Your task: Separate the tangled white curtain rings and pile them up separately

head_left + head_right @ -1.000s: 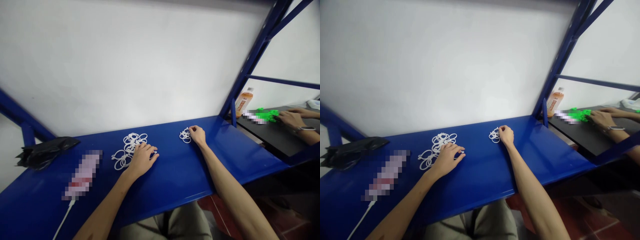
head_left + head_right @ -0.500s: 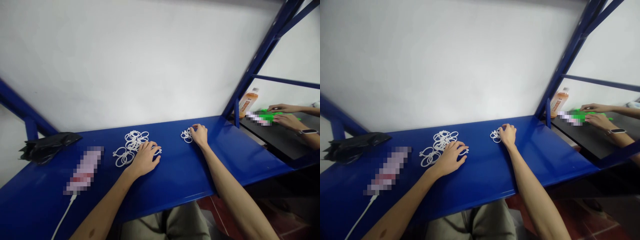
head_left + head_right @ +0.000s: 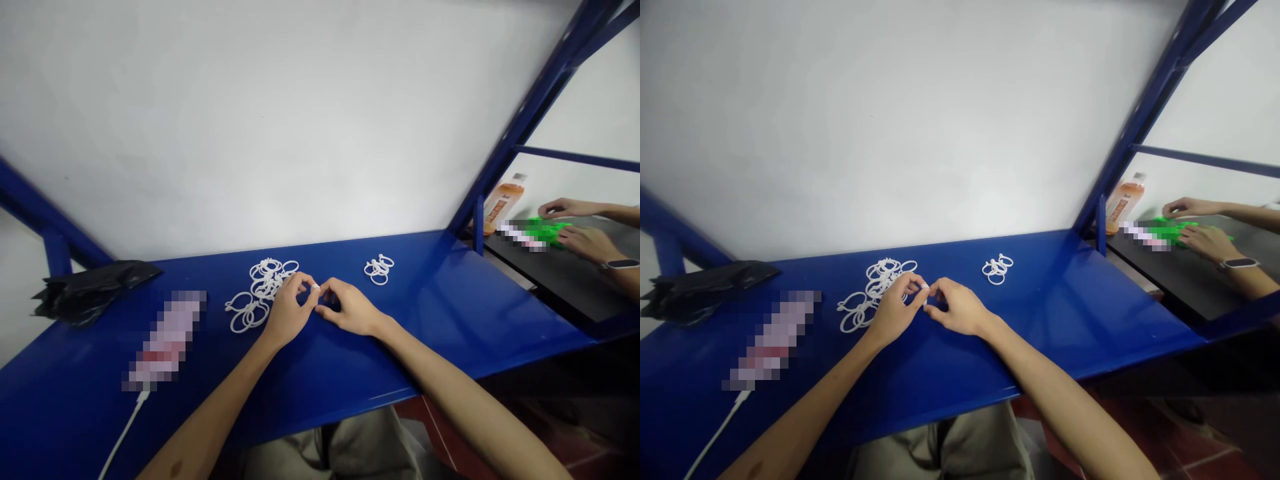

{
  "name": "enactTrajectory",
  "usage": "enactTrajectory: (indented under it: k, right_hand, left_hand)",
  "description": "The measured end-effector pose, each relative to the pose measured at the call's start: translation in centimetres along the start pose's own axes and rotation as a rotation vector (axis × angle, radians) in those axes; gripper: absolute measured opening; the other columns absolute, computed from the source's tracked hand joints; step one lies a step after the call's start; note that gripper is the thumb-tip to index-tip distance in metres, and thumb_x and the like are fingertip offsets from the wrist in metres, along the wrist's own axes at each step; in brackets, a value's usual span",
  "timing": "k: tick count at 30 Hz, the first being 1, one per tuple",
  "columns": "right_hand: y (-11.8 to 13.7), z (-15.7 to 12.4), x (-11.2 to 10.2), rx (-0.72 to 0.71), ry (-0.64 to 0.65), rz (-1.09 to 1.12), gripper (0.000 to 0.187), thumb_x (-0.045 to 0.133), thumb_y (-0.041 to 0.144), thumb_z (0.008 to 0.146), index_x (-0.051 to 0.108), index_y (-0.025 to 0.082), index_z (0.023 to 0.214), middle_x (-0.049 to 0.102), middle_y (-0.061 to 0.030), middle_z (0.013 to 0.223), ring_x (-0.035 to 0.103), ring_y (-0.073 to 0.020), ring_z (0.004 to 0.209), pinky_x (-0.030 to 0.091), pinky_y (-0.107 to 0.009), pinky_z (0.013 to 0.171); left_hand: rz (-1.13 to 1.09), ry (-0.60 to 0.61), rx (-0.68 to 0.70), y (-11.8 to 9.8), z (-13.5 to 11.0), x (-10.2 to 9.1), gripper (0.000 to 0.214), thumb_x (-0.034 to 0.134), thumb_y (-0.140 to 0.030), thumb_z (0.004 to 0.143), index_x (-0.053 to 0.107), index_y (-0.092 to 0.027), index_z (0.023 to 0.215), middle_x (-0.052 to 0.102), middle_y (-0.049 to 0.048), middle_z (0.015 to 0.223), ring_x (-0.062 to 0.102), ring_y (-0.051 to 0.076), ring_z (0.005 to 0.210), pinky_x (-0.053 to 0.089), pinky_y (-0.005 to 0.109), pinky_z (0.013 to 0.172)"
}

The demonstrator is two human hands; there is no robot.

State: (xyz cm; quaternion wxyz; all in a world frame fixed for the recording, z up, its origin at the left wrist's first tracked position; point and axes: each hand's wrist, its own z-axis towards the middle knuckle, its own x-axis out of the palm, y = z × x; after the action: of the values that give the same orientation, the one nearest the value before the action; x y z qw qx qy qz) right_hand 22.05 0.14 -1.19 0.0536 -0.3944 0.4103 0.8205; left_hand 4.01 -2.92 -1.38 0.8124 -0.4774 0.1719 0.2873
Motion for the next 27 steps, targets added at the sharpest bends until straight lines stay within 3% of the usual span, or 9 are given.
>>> enactTrajectory:
  k: [2,5,9,15,18,24,27]
  right_hand:
    - [0.1,0.0,0.3,0.028,0.002,0.033,0.022,0.070,0.033,0.086,0.056,0.020,0.098,0.066,-0.0023,0.088,0.062,-0.0161,0.075,0.047,-0.028,0.067]
    - [-0.2,0.1,0.4,0.019,-0.042,0.086,0.011,0.061,0.026,0.092,0.055,0.020,0.098,0.066,-0.0017,0.086,0.061,-0.0148,0.072,0.046,-0.026,0.066]
    - [-0.4,0.2,-0.1,0.021,-0.135,0.091,0.008,0.051,0.023,0.097,0.057,0.021,0.102,0.067,-0.0022,0.086,0.062,-0.0146,0.073,0.047,-0.026,0.068]
    - [-0.2,0.2,-1.1,-0.080,-0.079,0.146,0.011,0.052,0.025,0.099,0.061,0.020,0.094,0.068,-0.0023,0.087,0.061,-0.0143,0.075,0.047,-0.025,0.070]
    - [-0.1,0.1,-1.6,-0.111,-0.034,0.157,0.014,0.051,0.026,0.100,0.062,0.020,0.093,0.067,-0.0019,0.084,0.061,-0.0142,0.074,0.047,-0.025,0.071]
    - [-0.2,-0.2,-2.0,-0.229,-0.001,0.108,0.022,0.043,0.025,0.103,0.062,0.020,0.093,0.065,-0.0042,0.087,0.061,-0.0146,0.076,0.048,-0.026,0.071]
    - [-0.3,-0.2,-1.5,-0.223,0.005,0.093,0.023,0.042,0.025,0.103,0.063,0.020,0.096,0.066,-0.0046,0.088,0.062,-0.0152,0.077,0.049,-0.027,0.073]
  left_hand:
    - [-0.006,-0.015,-0.042,0.1,0.1,0.0,0.010,0.058,-0.031,0.088,0.056,-0.022,0.084,0.062,-0.0005,0.085,0.056,0.016,0.078,0.047,0.032,0.078]
    - [0.006,-0.021,-0.098,0.0,0.2,-0.1,0.020,0.062,-0.036,0.086,0.052,-0.022,0.076,0.055,-0.0034,0.072,0.051,0.014,0.066,0.043,0.030,0.069]
    - [-0.126,0.066,-0.147,-0.2,0.2,-0.3,0.028,0.056,-0.045,0.090,0.050,-0.022,0.075,0.054,-0.0047,0.067,0.051,0.013,0.062,0.042,0.028,0.064]
    - [-0.372,0.119,-0.228,0.5,0.2,-0.2,0.032,0.064,-0.050,0.085,0.051,-0.022,0.081,0.055,-0.0043,0.071,0.053,0.012,0.065,0.042,0.026,0.062]
    - [-0.426,0.170,-0.211,0.5,0.1,-0.3,0.031,0.070,-0.048,0.081,0.057,-0.021,0.087,0.060,-0.0026,0.075,0.056,0.013,0.068,0.045,0.026,0.065]
    - [-0.345,0.197,-0.139,-0.1,-0.1,-0.6,0.027,0.068,-0.047,0.083,0.062,-0.020,0.082,0.064,-0.0006,0.076,0.059,0.015,0.070,0.048,0.028,0.068]
    - [-0.250,0.191,-0.108,0.2,0.0,-0.6,0.025,0.066,-0.046,0.086,0.062,-0.021,0.082,0.065,-0.0004,0.077,0.059,0.016,0.071,0.049,0.030,0.069]
